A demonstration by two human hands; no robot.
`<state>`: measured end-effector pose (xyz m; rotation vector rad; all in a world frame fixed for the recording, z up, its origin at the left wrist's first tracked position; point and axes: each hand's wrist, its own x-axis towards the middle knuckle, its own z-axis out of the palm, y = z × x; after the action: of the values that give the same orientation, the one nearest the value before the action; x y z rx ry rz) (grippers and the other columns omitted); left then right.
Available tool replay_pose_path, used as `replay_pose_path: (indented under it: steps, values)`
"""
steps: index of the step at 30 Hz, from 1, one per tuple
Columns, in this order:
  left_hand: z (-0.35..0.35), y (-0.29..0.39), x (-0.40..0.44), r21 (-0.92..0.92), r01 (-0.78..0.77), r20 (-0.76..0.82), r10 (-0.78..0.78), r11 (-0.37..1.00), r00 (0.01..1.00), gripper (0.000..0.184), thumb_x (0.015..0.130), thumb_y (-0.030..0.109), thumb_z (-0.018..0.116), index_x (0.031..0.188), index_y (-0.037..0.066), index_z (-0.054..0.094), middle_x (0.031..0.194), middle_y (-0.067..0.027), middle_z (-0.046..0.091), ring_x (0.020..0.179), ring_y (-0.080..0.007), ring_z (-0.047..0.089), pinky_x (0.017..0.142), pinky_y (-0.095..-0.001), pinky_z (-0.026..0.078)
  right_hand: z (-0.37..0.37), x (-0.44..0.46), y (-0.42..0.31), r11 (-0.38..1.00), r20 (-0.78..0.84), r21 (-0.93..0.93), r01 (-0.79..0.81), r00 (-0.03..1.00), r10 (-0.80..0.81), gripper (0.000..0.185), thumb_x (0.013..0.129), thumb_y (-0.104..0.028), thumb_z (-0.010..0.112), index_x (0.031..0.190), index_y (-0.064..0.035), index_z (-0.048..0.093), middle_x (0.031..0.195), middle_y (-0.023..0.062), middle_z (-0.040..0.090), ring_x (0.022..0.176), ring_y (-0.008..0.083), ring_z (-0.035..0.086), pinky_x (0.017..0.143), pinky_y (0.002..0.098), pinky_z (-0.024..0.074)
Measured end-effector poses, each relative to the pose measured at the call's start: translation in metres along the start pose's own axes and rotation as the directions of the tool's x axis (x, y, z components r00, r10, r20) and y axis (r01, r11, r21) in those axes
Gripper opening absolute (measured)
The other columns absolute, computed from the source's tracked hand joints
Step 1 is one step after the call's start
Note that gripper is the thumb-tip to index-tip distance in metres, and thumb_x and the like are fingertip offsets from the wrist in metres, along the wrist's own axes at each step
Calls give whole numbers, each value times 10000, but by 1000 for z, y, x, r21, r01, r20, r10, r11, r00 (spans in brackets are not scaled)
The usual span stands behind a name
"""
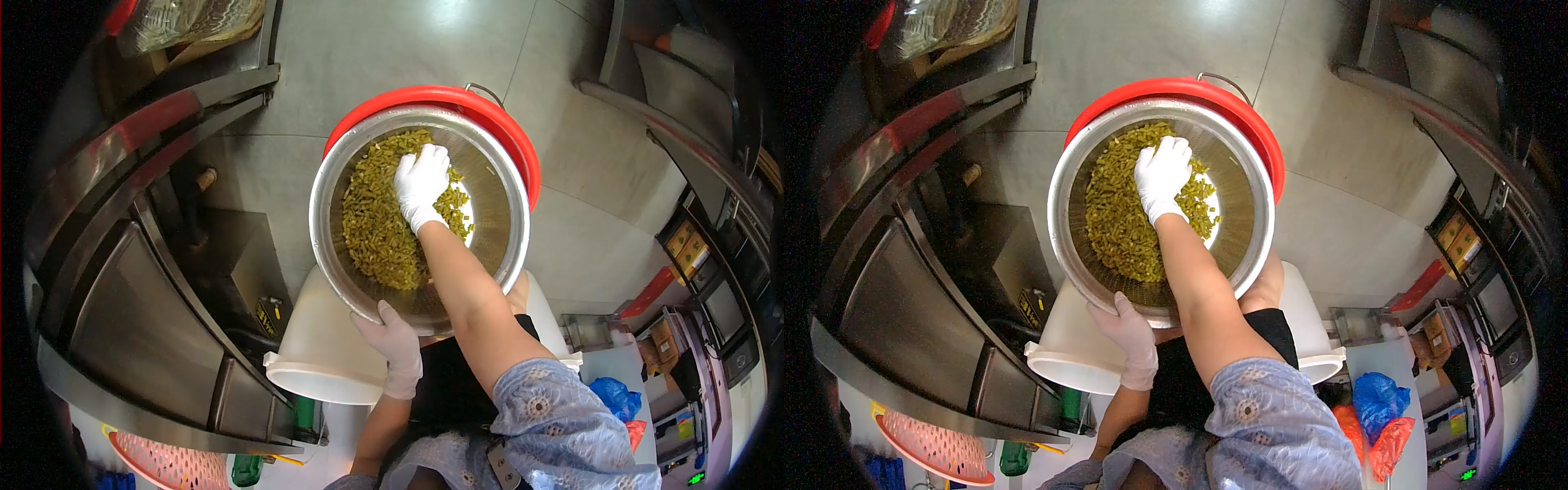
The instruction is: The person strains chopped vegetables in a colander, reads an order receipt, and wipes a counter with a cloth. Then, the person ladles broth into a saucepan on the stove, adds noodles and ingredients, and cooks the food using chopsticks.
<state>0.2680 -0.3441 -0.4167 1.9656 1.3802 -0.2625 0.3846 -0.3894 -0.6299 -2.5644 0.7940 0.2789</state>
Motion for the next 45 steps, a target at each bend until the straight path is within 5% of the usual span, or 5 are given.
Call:
replay_pose_path:
  steps: [24, 35, 40, 43, 45]
  values:
    - [6, 32, -19, -167, 9, -18, -12, 986, 1000, 406, 883, -16, 503, 1251, -107, 357, 1176, -232, 503, 1061, -304, 527, 941, -359, 406, -4, 1, -3, 991, 147, -75, -113, 981, 123, 294, 795, -304, 563, 936, -47, 550, 1015, 138, 504, 984, 290, 521, 759, 436, 498]
    - [1, 23, -15, -116, 17, -44, -23, 993, 999, 413, 876, -15, 512, 1249, -118, 368, 1187, -254, 504, 1081, -331, 531, 952, -378, 403, -14, -2, -4, 995, 78, -101, -9, 997, 17, 269, 818, -318, 548, 903, -64, 529, 991, 141, 487, 943, 315, 503, 733, 471, 455]
    - [1, 6, -10, -156, 28, -50, -36, 987, 998, 426, 871, -10, 513, 1258, -123, 374, 1238, -268, 484, 1127, -351, 511, 977, -386, 393, -58, -2, 2, 991, 273, -33, 131, 955, -117, 432, 855, -387, 541, 1112, -39, 553, 1146, 209, 527, 1080, 361, 485, 869, 523, 408]
    - [-1, -5, -7, -185, -1, -31, -4, 983, 999, 422, 873, -1, 515, 1252, -125, 379, 1244, -272, 483, 1126, -360, 512, 975, -386, 396, -90, -15, 23, 977, 120, 60, 202, 971, -208, 489, 853, -371, 550, 1198, -25, 527, 1227, 247, 496, 1147, 400, 456, 930, 523, 388]
    - [-2, -1, -8, -135, 9, -37, -15, 991, 999, 435, 873, 9, 524, 1259, -127, 377, 1255, -283, 475, 1138, -368, 506, 976, -389, 395, -116, -22, 43, 975, 147, 216, 60, 985, -93, 537, 864, -320, 555, 1270, 20, 465, 1261, 290, 473, 1181, 418, 450, 1020, 458, 346]
